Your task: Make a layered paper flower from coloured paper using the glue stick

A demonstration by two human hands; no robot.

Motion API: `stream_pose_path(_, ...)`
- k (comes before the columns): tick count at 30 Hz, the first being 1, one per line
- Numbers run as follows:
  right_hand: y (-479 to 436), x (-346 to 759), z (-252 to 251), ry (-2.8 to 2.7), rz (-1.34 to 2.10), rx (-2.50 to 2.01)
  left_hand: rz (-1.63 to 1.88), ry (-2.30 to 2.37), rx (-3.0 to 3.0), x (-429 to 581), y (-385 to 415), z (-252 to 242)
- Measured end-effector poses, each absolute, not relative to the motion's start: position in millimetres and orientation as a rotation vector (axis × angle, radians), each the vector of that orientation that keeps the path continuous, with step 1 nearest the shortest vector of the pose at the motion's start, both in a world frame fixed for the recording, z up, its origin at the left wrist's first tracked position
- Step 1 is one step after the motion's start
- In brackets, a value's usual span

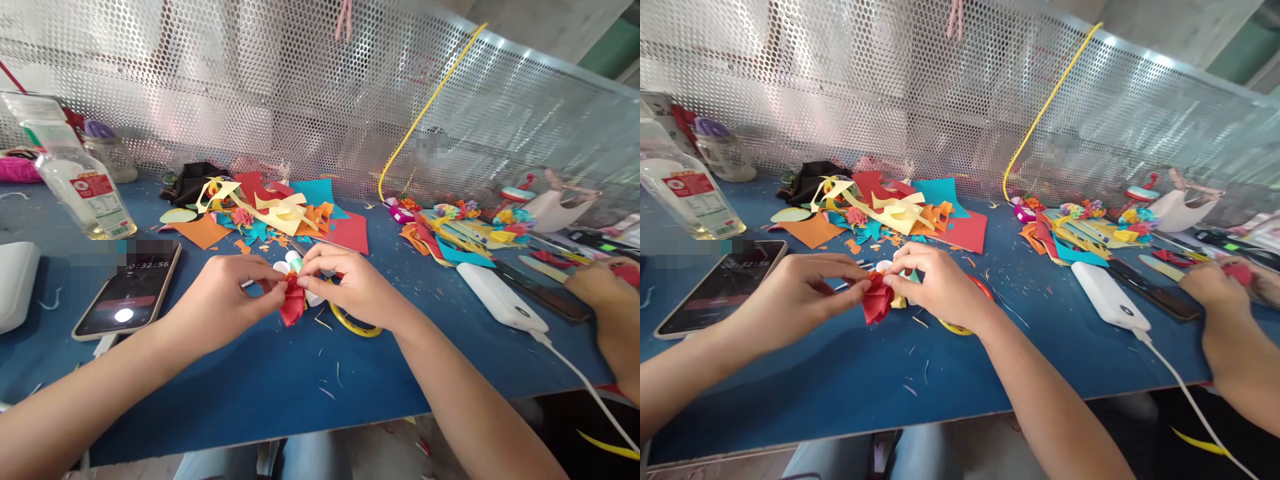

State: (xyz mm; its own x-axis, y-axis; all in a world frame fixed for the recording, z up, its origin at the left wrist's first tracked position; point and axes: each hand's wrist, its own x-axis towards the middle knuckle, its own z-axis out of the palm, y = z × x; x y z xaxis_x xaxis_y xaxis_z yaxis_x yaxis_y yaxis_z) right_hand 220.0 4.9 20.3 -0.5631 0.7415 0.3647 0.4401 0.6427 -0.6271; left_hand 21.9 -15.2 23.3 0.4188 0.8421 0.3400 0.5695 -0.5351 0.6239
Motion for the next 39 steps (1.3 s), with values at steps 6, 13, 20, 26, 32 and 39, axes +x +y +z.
stream_pose_path(6, 5.8, 223.0, 21.5, -2.259, 0.642, -0.950, 0.797, 1.163, 2.096, 23.5, -15.1, 27.5)
stream_pose_path(13, 5.1, 222.9, 21.6, -2.271, 0.639, -0.894, 0.771, 1.204, 1.982, 25.0, -15.4, 27.4)
stream_pose_path(20, 3.1, 221.4, 22.8, -2.287, 0.614, -0.865, 0.842, 1.173, 2.021, 24.3, -12.1, 24.2)
stream_pose_path(26, 1.2, 222.0, 23.8, -2.313, 0.581, -0.840, 0.795, 1.175, 1.842, 24.2, -8.8, 22.8)
stream_pose_path(32, -0.3, 221.0, 24.7, -2.353, 0.491, -0.859, 0.777, 1.188, 1.732, 26.3, -13.4, 26.5)
stream_pose_path(39, -1.1, 219.1, 24.4, -2.342, 0.358, -0.902, 0.745, 1.255, 1.891, 26.9, -18.1, 32.4)
